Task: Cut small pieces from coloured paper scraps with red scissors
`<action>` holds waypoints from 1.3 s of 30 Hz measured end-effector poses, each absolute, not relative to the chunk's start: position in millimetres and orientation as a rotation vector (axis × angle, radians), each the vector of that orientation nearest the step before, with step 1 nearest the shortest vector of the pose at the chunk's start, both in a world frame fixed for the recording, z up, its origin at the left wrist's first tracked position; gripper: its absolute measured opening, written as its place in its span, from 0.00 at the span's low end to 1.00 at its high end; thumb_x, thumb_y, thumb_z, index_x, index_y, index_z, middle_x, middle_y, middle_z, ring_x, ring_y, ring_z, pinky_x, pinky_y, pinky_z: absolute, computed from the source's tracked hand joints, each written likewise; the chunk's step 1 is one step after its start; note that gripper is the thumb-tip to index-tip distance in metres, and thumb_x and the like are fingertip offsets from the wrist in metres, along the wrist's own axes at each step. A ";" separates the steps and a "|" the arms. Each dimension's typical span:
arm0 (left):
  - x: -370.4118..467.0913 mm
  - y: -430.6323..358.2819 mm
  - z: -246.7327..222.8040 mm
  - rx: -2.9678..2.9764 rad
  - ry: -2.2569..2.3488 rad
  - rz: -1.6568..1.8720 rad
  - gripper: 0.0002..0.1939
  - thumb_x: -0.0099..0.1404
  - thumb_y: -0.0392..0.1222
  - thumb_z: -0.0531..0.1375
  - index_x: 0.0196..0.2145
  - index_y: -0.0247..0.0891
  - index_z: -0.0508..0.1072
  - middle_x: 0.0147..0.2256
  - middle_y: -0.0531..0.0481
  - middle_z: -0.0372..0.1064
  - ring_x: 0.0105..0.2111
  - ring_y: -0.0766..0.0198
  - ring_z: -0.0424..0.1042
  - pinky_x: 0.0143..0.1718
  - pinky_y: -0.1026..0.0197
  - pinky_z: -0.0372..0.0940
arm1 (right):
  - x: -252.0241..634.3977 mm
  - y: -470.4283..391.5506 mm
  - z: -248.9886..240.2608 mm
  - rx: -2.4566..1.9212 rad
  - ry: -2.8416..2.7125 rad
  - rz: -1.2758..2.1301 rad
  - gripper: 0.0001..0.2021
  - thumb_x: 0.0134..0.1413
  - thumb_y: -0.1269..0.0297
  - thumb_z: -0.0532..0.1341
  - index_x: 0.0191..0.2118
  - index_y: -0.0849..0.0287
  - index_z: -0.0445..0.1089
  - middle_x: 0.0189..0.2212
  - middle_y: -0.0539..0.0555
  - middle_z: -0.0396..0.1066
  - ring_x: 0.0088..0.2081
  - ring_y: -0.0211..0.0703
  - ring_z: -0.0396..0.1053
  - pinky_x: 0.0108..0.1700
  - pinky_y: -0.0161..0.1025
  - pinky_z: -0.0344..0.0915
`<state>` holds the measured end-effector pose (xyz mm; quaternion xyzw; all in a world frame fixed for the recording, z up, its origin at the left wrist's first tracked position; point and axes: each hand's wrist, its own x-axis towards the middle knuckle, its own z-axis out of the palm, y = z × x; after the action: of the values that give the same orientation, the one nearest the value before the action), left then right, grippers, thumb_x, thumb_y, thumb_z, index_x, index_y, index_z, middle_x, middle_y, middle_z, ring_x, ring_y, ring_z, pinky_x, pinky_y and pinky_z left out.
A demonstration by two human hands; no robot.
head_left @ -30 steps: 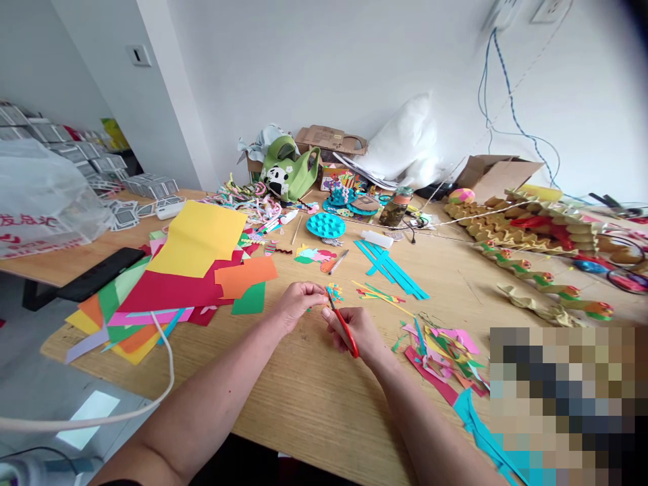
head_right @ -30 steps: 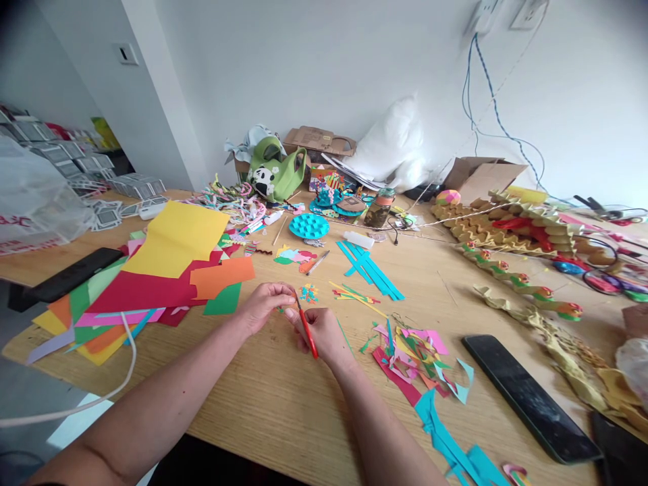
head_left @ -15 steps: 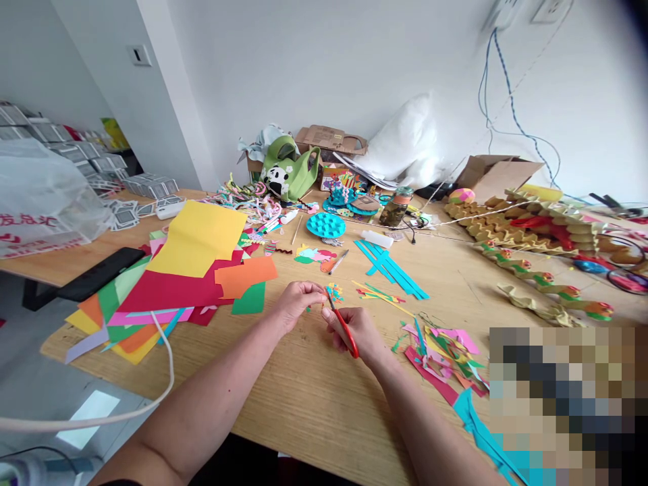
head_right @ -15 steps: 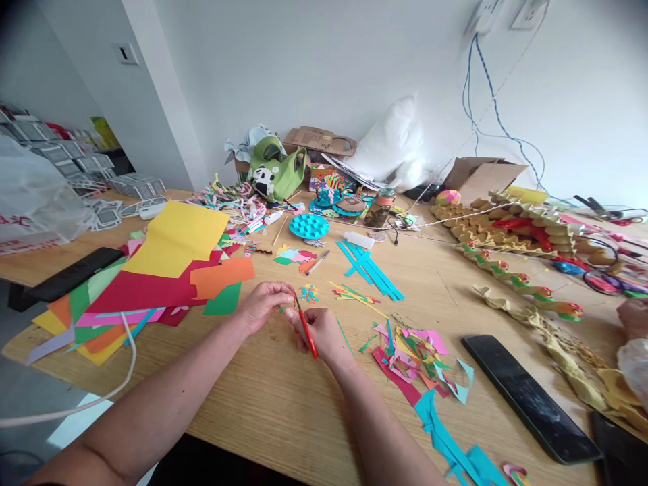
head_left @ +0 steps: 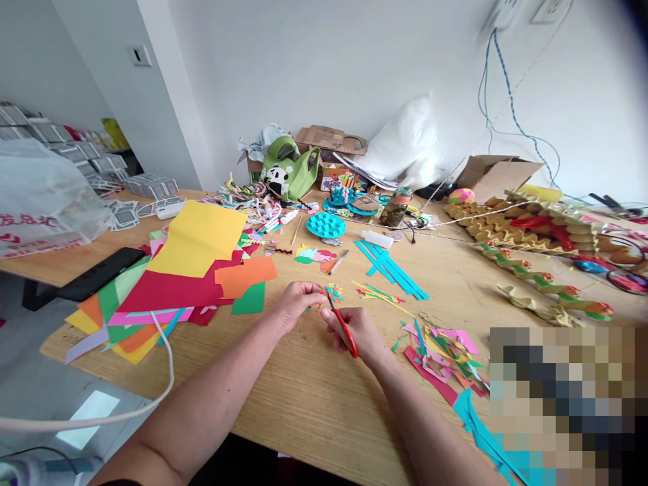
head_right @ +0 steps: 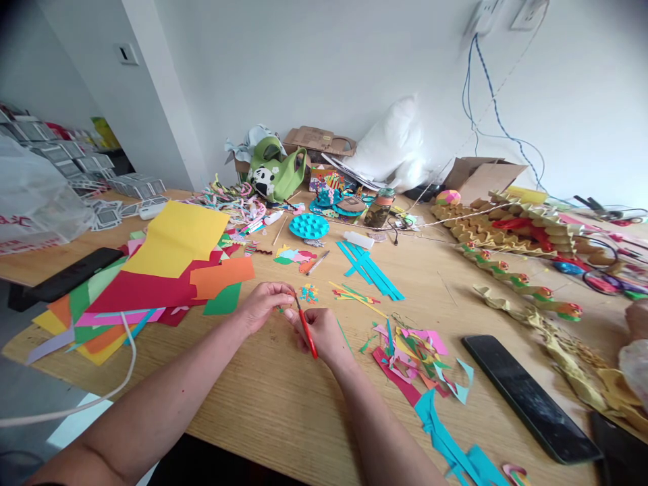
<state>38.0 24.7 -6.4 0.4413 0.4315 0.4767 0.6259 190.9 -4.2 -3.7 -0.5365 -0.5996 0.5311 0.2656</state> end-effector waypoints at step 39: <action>56.3 16.1 -8.9 0.743 1.063 1.235 0.08 0.40 0.39 0.67 0.21 0.34 0.74 0.17 0.55 0.63 0.18 0.73 0.55 0.20 0.66 0.46 | 187.9 -1.3 -16.7 -1.432 -1.505 1.380 0.26 0.45 0.39 0.63 0.19 0.61 0.65 0.10 0.48 0.63 0.11 0.33 0.58 0.15 0.30 0.53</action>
<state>56.3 16.1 -8.9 0.3239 0.4634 0.5382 0.6251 187.9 -1.3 -16.7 -0.5444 -0.5721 0.5246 0.3181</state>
